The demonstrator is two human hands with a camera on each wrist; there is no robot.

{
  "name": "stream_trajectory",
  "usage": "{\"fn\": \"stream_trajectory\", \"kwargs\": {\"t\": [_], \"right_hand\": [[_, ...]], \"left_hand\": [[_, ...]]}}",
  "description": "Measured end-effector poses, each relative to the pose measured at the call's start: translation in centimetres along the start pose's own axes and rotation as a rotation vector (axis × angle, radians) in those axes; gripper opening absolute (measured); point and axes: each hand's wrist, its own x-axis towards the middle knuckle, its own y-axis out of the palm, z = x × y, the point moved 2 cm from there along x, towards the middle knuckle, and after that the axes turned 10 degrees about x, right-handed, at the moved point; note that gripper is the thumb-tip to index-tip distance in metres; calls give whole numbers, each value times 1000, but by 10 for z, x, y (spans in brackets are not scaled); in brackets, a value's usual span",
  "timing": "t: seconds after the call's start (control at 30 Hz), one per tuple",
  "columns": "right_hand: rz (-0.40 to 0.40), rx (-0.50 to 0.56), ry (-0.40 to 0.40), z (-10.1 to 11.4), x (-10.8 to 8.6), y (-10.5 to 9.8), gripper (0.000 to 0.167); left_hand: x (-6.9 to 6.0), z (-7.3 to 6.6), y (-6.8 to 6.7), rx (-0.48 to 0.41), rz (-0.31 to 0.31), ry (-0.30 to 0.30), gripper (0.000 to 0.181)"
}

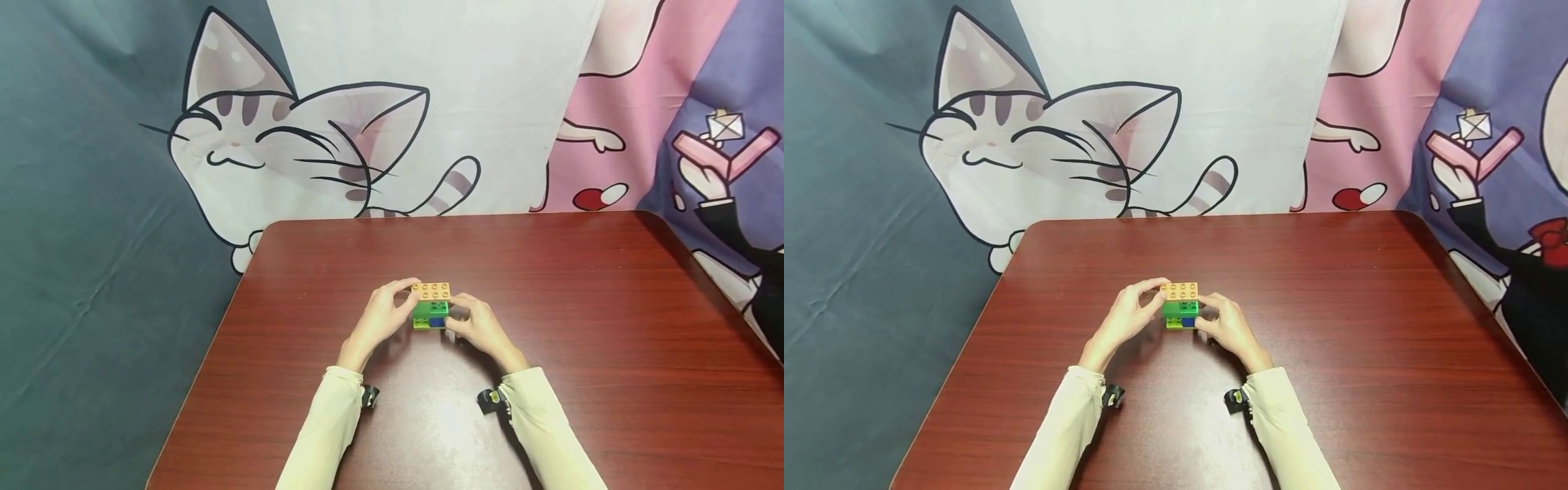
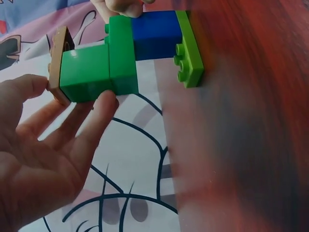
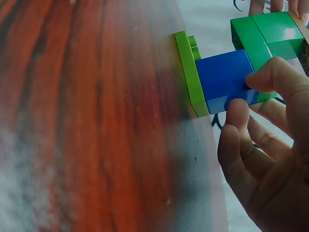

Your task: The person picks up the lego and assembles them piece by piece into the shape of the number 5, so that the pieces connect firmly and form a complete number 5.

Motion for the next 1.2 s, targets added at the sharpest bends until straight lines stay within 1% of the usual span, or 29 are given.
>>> {"fn": "stream_trajectory", "kwargs": {"t": [0.1,0.17,0.3,0.37,0.5,0.57,0.7,0.77,0.93,1.1,1.2], "right_hand": [[-4,8,3,1,1,0,37],[4,19,0,1,2,2,36],[23,36,-9,0,3,6,35],[15,28,-12,0,4,5,36],[-21,14,-7,1,4,2,36],[-12,16,10,1,3,2,36],[23,33,39,0,0,5,36],[24,40,42,-1,0,6,36],[8,50,49,-1,1,2,36],[41,39,56,-1,-1,-1,36],[44,27,48,0,0,-3,35]], "left_hand": [[3,-4,1,36,-30,-54,25],[3,-6,1,87,-55,-87,23],[1,-7,-2,159,-90,-132,18],[2,-8,-2,175,-103,-132,17],[5,-11,-1,170,-120,-99,17],[4,-11,-1,163,-120,-100,17],[-1,-9,0,163,-111,-134,16],[-1,-8,1,165,-112,-141,17],[2,-11,3,153,-117,-128,17],[3,-13,6,138,-94,-128,17],[4,-13,6,137,-98,-124,17]]}}
